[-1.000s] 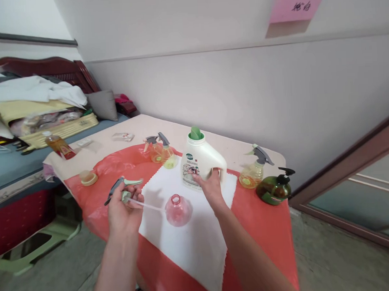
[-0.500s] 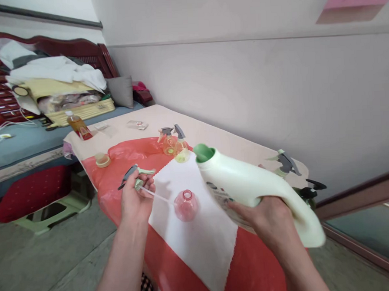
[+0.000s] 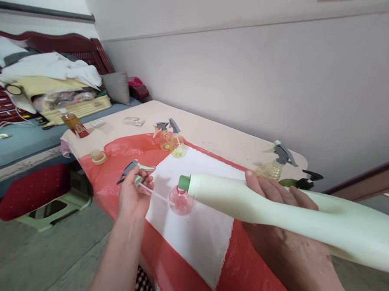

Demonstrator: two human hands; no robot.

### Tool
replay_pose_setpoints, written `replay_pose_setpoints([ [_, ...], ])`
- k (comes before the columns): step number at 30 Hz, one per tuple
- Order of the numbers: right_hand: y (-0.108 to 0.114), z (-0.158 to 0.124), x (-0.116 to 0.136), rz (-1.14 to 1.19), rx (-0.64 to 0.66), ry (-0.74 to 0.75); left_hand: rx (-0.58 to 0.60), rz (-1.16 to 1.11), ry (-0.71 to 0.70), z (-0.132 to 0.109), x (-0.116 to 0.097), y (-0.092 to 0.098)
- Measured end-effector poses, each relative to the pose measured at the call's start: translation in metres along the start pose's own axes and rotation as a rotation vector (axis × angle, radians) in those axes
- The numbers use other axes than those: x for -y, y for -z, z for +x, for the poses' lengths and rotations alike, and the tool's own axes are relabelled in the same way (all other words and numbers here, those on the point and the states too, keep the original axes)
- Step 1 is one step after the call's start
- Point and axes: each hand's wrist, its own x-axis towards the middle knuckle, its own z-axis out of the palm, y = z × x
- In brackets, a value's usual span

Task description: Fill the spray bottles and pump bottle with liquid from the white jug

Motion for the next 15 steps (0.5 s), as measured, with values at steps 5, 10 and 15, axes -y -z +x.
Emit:
replay_pose_setpoints([
  [5, -0.0020, -0.0040, -0.0016, -0.336, 0.010, 0.249, 0.063, 0.113, -0.048, 0.0014, 0.0006, 0.0024],
  [10, 0.0019, -0.0064, -0.0036, -0.440, -0.015, 0.355, 0.152, 0.233, -0.071, -0.0004, 0.0029, 0.0025],
  [15, 0.0024, -0.0069, -0.0014, -0.460, 0.010, 0.340, 0.165, 0.276, -0.075, -0.0032, 0.0057, 0.0009],
])
